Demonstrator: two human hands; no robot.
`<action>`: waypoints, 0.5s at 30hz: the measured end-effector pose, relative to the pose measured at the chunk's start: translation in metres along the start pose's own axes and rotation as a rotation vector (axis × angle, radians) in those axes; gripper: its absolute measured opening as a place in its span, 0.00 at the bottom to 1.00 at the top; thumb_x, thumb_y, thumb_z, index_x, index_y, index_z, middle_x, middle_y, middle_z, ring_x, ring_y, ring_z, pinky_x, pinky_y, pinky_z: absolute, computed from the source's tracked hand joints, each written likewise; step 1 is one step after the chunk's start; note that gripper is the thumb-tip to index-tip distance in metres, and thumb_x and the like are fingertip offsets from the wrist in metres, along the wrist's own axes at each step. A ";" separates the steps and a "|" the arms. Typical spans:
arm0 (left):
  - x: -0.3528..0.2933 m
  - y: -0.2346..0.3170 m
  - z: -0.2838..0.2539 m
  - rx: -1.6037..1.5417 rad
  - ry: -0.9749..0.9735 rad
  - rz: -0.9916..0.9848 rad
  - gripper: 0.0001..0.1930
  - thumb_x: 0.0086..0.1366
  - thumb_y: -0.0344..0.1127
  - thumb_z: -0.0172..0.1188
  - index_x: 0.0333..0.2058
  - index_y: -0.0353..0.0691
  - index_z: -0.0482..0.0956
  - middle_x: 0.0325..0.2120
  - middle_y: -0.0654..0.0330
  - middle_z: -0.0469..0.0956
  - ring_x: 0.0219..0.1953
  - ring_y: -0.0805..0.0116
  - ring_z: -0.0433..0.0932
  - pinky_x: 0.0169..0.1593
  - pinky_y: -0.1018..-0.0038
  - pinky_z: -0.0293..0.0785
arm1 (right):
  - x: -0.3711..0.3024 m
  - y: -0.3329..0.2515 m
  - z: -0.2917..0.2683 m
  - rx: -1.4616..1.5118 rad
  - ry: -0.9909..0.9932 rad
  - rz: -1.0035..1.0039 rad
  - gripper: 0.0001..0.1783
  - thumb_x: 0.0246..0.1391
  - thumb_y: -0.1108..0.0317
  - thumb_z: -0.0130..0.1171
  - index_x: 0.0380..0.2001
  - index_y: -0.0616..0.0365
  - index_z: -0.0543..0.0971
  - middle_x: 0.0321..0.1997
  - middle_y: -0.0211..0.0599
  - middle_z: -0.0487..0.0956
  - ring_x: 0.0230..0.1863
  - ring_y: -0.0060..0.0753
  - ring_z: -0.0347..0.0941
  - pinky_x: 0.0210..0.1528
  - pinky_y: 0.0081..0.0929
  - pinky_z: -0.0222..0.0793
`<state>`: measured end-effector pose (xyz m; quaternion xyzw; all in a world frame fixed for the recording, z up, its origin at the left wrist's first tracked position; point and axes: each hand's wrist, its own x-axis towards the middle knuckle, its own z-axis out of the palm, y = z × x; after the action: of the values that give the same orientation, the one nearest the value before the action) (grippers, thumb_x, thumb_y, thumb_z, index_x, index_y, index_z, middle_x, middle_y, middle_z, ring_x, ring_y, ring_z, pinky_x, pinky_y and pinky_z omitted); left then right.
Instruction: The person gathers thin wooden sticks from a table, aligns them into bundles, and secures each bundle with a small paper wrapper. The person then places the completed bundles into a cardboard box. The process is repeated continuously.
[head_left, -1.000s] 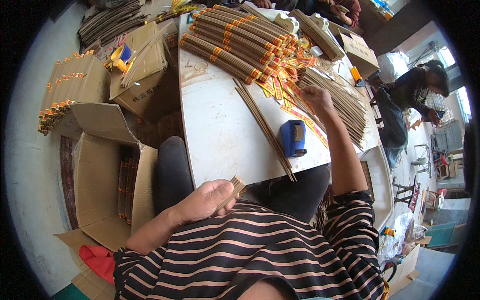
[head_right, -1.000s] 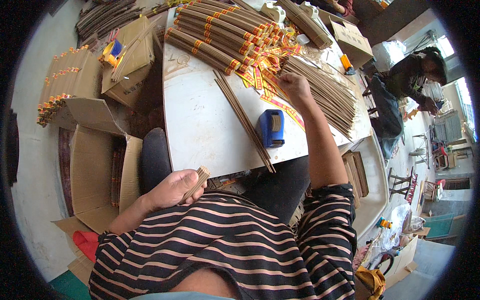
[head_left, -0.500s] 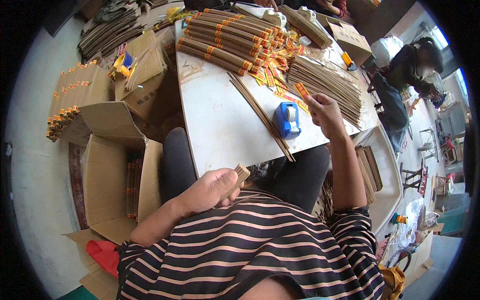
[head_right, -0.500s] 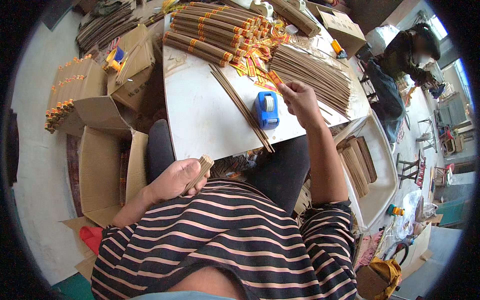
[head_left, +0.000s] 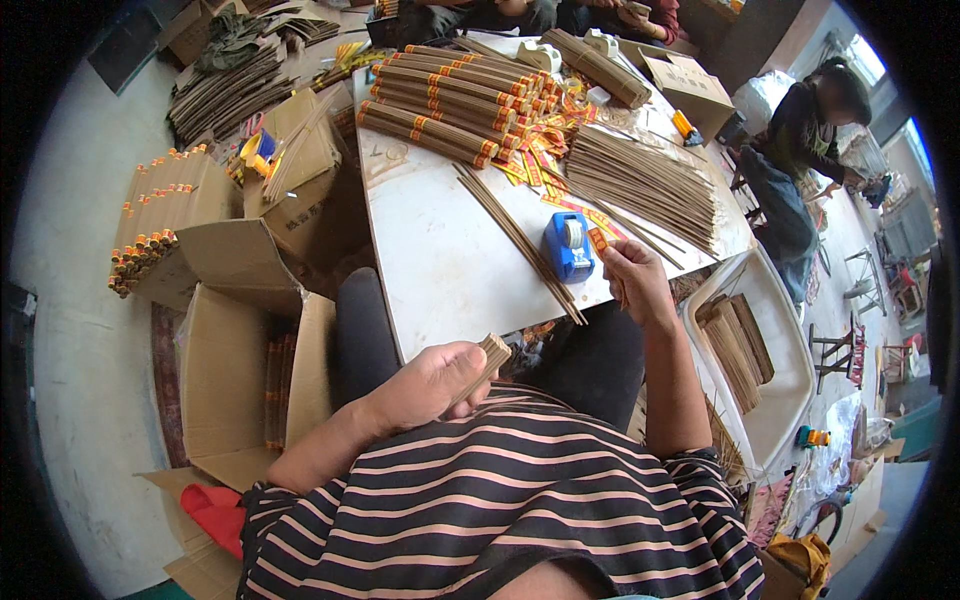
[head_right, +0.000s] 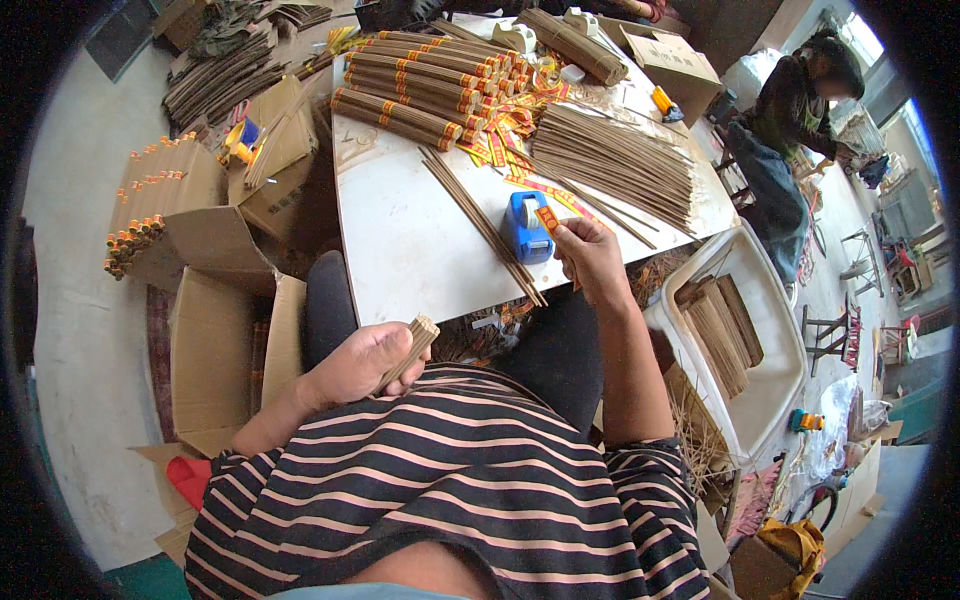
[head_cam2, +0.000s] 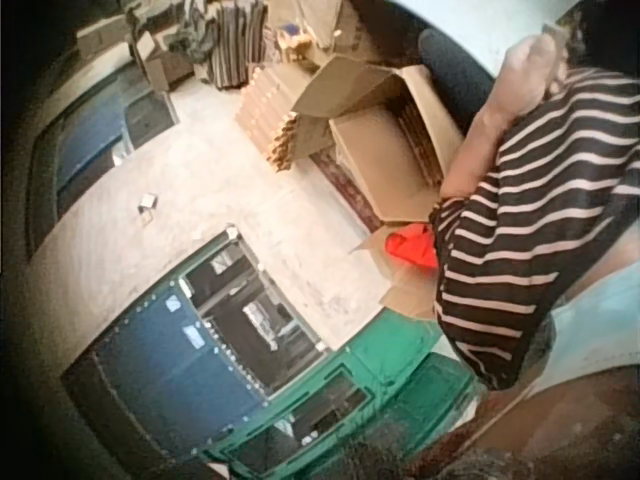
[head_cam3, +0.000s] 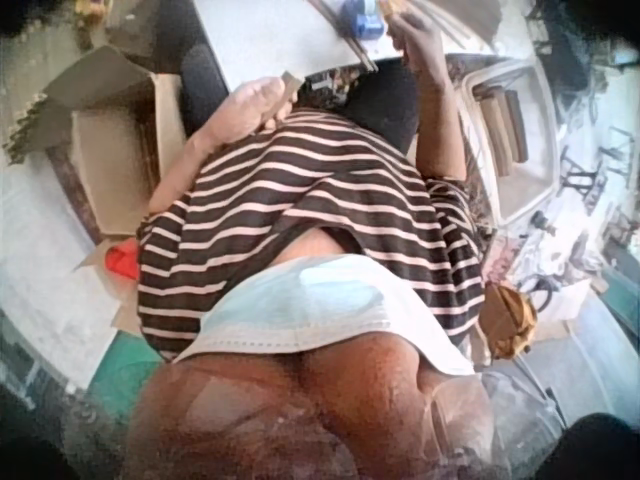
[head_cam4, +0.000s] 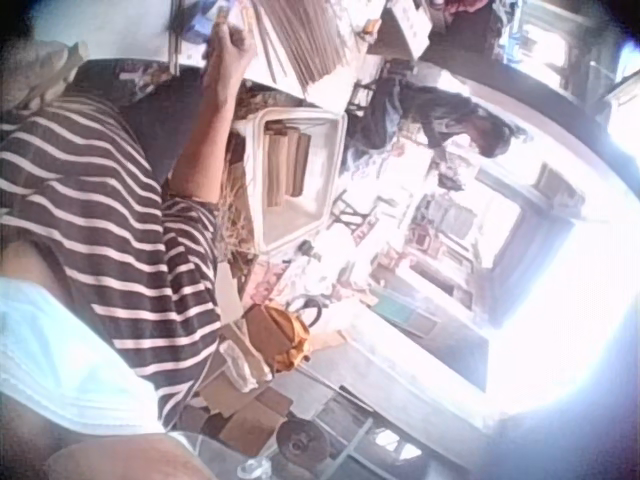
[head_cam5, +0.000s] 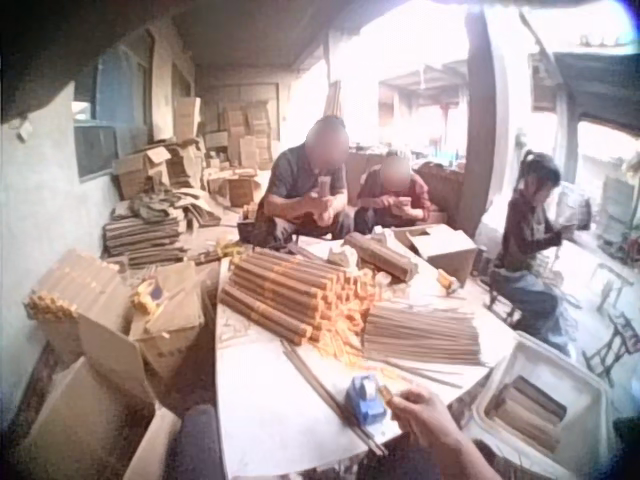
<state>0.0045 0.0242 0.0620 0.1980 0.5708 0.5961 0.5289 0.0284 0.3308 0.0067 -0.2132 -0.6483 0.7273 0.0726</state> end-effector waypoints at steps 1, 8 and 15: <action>-0.001 0.000 0.001 0.015 0.002 0.016 0.25 0.66 0.57 0.39 0.37 0.36 0.67 0.21 0.66 0.67 0.19 0.82 0.63 0.24 0.87 0.64 | -0.003 0.001 0.002 0.004 -0.007 -0.032 0.09 0.54 0.66 0.56 0.29 0.61 0.75 0.18 0.27 0.69 0.14 0.13 0.58 0.13 0.12 0.50; -0.004 -0.001 0.002 0.059 0.016 0.037 0.25 0.66 0.56 0.39 0.38 0.35 0.67 0.21 0.66 0.67 0.19 0.82 0.63 0.24 0.87 0.62 | -0.024 -0.003 0.015 0.403 -0.291 -0.004 0.09 0.52 0.63 0.59 0.28 0.58 0.73 0.19 0.27 0.71 0.17 0.17 0.59 0.21 0.16 0.55; -0.010 0.003 0.003 0.031 0.162 0.025 0.22 0.68 0.52 0.40 0.38 0.35 0.67 0.21 0.67 0.67 0.19 0.82 0.62 0.23 0.88 0.61 | -0.067 -0.035 0.051 0.304 -0.435 0.079 0.08 0.54 0.64 0.56 0.29 0.57 0.72 0.20 0.26 0.72 0.18 0.13 0.61 0.20 0.10 0.54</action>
<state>0.0093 0.0172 0.0694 0.1645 0.6185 0.6078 0.4701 0.0617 0.2637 0.0585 -0.0638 -0.5230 0.8474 -0.0655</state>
